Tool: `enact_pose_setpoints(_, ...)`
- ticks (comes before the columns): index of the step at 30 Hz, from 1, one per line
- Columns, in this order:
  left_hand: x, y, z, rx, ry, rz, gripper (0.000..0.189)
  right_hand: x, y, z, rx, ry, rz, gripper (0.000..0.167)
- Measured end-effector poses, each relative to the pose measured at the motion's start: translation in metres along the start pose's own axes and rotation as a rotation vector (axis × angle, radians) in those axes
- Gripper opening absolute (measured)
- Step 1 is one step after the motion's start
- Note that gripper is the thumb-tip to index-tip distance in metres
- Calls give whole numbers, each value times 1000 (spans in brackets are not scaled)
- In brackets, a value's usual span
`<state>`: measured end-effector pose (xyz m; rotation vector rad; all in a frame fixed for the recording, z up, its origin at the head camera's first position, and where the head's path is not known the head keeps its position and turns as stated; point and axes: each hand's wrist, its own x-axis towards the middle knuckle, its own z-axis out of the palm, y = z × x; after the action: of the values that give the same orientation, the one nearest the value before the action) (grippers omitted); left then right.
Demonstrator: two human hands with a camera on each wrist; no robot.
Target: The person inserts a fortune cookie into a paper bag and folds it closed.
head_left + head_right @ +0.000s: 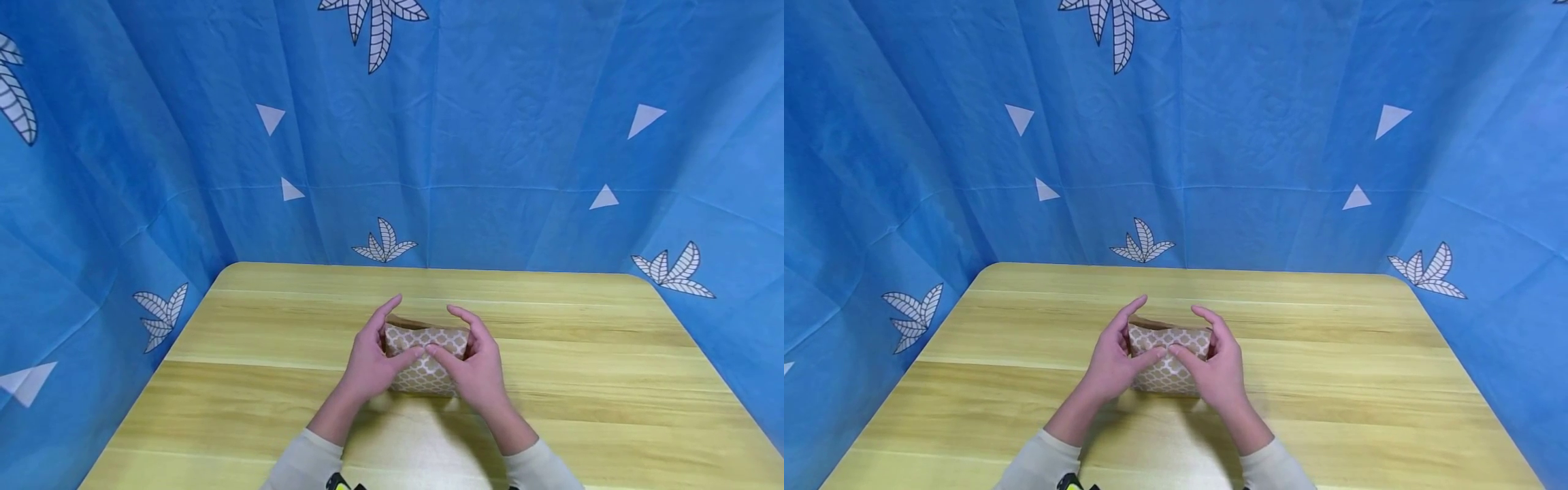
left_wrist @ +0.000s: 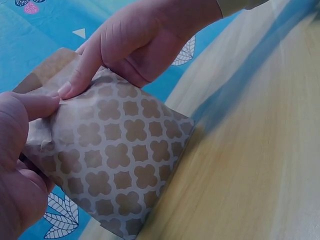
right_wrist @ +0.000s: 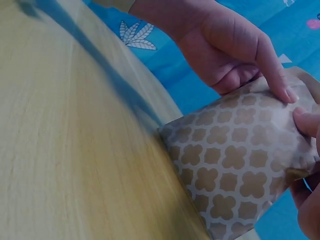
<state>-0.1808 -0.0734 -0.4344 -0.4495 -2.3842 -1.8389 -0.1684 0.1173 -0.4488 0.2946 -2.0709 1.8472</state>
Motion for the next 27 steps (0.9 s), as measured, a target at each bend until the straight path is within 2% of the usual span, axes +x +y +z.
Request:
enact_pose_setpoints(3,0,-1,1,-4,-5,1,86,0,1,1,-1,17,-14,64)
enact_pose_setpoints(9,-1,0,2,-2,-3,17,83,-1,-4,3,-18,19,9,64)
enact_pose_setpoints(15,-1,0,3,-5,16,14,84,-4,-28,2,-17,-38,37,68)
enact_pose_setpoints(18,-1,-1,3,-5,27,26,84,-5,-33,0,-8,-63,66,68)
enact_pose_setpoints(22,-2,-4,2,-9,20,21,88,-5,-32,1,-12,-54,87,65)
enact_pose_setpoints(27,-3,-5,1,-18,-17,7,95,-3,-11,2,-36,-11,121,64)
